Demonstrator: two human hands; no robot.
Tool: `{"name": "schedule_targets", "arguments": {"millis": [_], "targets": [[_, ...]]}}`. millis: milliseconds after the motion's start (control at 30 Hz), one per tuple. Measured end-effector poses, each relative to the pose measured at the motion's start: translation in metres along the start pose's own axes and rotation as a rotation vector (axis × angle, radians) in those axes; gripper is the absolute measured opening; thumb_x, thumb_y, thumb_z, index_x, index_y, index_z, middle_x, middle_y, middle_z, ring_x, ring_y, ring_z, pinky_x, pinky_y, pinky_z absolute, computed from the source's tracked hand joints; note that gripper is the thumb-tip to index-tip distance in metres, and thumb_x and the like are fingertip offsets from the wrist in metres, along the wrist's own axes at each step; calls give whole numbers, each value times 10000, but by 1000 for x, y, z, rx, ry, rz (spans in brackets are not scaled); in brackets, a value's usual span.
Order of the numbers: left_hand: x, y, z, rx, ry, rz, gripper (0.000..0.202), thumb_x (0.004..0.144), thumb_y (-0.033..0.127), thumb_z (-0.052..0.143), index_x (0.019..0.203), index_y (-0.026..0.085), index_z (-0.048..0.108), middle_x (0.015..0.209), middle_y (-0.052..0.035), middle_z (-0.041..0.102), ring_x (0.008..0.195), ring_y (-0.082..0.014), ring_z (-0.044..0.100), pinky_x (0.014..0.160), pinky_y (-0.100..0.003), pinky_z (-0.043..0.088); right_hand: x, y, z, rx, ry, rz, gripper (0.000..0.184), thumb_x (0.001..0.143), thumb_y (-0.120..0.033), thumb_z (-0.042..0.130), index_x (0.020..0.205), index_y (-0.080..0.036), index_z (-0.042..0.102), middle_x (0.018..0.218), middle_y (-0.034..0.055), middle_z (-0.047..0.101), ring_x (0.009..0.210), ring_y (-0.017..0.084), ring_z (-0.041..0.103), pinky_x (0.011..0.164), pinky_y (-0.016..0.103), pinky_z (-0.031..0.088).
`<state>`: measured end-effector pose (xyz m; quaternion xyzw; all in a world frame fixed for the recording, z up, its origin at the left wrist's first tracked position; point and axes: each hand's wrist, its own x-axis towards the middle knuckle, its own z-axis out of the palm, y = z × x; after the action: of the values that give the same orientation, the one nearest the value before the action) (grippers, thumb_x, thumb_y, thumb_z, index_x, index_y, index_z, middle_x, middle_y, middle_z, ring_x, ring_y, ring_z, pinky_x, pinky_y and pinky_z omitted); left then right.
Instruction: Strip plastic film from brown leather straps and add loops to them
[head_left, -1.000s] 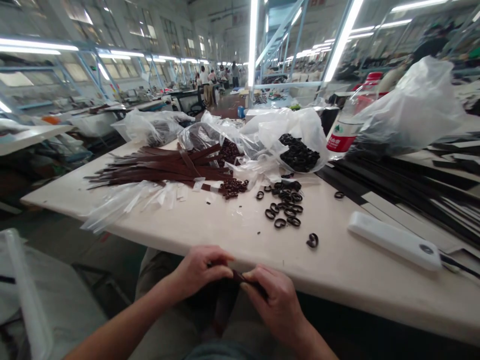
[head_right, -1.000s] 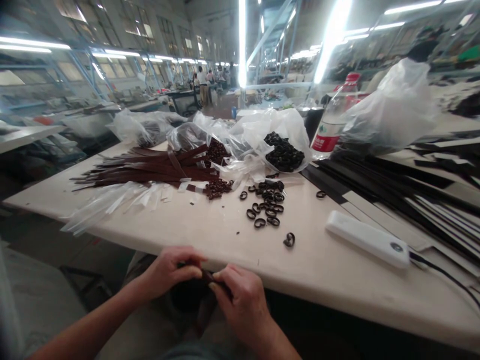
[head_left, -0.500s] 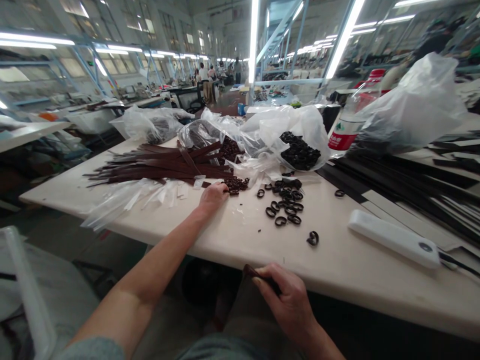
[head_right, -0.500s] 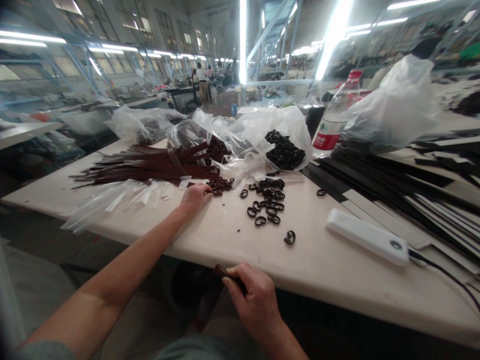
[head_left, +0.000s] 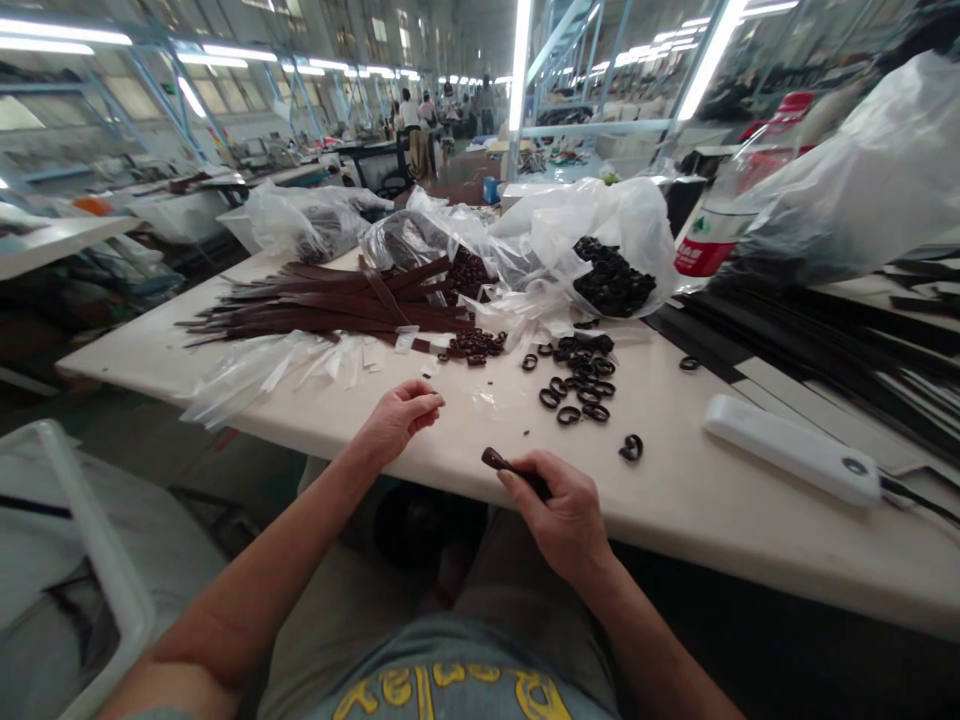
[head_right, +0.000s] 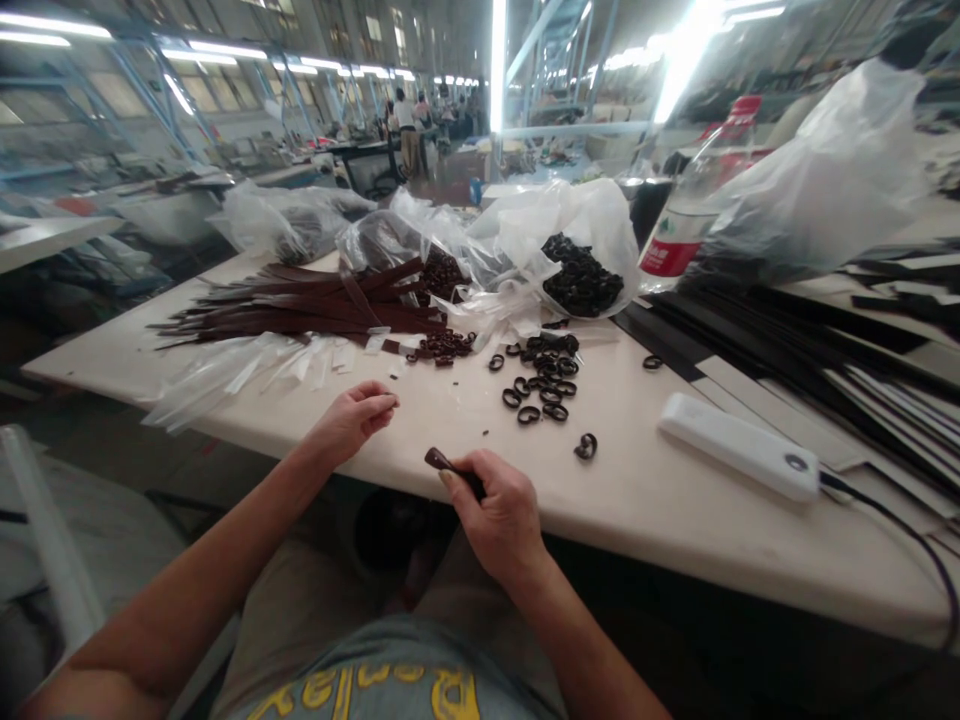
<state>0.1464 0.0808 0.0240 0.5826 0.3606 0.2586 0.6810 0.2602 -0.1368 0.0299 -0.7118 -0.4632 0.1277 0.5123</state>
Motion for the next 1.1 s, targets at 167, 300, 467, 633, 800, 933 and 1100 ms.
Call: {"name": "schedule_targets", "arguments": {"millis": [167,300,467,633,800,933,1100], "targets": [[-63,-6,6,-384,-32,-116,325,543,292,900,693,143,652,732,3,708,553,-46,600,552,-138,491,7,-23,11,116,-37,-18,120,852,-254,641,755,-186,652,667,-20,604,612,119,521,609,245,406],[-90,-11,7,-342,8,17,252,601,233,876,761,158,697,743,5,731,590,-81,648,582,-167,522,2,-36,20,399,-228,154,153,825,-312,671,738,-190,637,615,-41,556,565,106,481,531,226,387],[-106,-15,3,-247,10,106,207,690,221,822,872,191,728,849,-7,764,674,-114,695,665,-216,561,-5,-37,30,606,-352,329,207,802,-360,696,714,-195,607,593,-53,526,524,91,446,471,207,360],[-116,-19,1,-229,41,91,218,688,214,820,893,187,752,865,-24,774,684,-114,688,694,-221,562,-9,-34,37,669,-327,370,231,791,-366,714,709,-185,597,582,-59,500,526,80,418,476,198,344],[-128,-18,4,-294,70,86,233,685,246,830,905,199,771,851,-27,777,718,-120,698,693,-201,560,-13,-35,42,635,-258,361,231,806,-385,696,715,-195,601,592,-52,519,527,94,437,474,209,357],[-130,-22,9,-301,118,146,231,686,230,832,907,216,765,828,-12,767,712,-114,692,694,-199,558,-15,-37,46,563,-187,295,206,816,-363,679,724,-189,618,596,-50,523,537,95,438,490,210,365],[-132,-22,17,-111,220,347,127,753,210,771,878,232,765,912,-11,743,800,-122,679,735,-209,549,-15,-39,50,410,-100,170,163,834,-310,653,735,-181,640,627,-33,584,578,108,493,555,225,406]]}}
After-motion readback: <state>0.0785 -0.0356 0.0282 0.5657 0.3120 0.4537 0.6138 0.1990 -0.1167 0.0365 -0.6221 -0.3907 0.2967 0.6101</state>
